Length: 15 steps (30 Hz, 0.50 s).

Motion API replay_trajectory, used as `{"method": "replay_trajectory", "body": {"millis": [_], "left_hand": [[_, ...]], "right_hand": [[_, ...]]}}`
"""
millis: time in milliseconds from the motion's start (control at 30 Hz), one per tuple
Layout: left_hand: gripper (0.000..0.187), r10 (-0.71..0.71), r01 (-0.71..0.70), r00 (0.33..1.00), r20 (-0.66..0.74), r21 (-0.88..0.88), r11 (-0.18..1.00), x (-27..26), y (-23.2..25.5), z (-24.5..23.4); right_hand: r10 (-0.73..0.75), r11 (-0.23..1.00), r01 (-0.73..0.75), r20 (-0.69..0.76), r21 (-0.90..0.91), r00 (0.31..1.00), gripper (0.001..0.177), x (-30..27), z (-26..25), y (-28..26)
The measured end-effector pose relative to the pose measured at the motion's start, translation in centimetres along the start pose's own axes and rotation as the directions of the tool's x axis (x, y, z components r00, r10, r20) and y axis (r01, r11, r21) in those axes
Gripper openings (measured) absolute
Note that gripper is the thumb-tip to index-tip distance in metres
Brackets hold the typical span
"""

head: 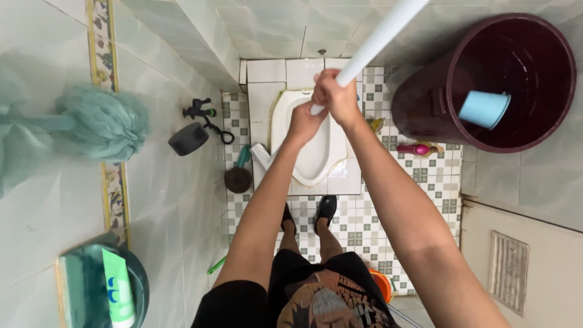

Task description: Cleaning a squat toilet using a scrub brush, cleaning solution, and rinsing with water from a dipper.

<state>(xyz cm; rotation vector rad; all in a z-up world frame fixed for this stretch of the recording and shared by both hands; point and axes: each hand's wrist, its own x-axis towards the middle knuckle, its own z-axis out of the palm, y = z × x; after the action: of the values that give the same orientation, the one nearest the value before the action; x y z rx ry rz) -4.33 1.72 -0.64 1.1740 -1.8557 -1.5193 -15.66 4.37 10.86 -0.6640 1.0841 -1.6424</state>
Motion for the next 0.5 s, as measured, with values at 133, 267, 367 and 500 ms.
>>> {"method": "replay_trajectory", "body": {"millis": [133, 267, 367, 500], "left_hand": [[0.021, 0.061, -0.059, 0.998, -0.017, 0.067, 0.996, 2.4, -0.7, -1.5], [0.021, 0.141, -0.14, 0.989, 0.036, -0.008, 0.99, 2.7, 0.1, -3.2], [0.021, 0.123, -0.123, 0.991, 0.048, -0.011, 0.992, 2.8, -0.8, -2.0], [0.03, 0.077, -0.076, 0.997, 0.004, -0.093, 0.993, -0.3, -4.2, 2.4]], "right_hand": [[-0.022, 1.0, 0.021, -0.046, -0.015, 0.999, 0.033, 0.7, 1.1, 0.0], [-0.098, 0.993, 0.094, -0.053, -0.068, 0.994, 0.037, 0.1, 1.2, 1.4], [-0.116, 0.992, 0.11, -0.096, -0.06, 0.989, 0.038, -0.2, 0.7, 1.9], [-0.089, 0.996, 0.084, -0.15, -0.04, 0.985, 0.038, -3.6, -1.2, 2.3]]}}
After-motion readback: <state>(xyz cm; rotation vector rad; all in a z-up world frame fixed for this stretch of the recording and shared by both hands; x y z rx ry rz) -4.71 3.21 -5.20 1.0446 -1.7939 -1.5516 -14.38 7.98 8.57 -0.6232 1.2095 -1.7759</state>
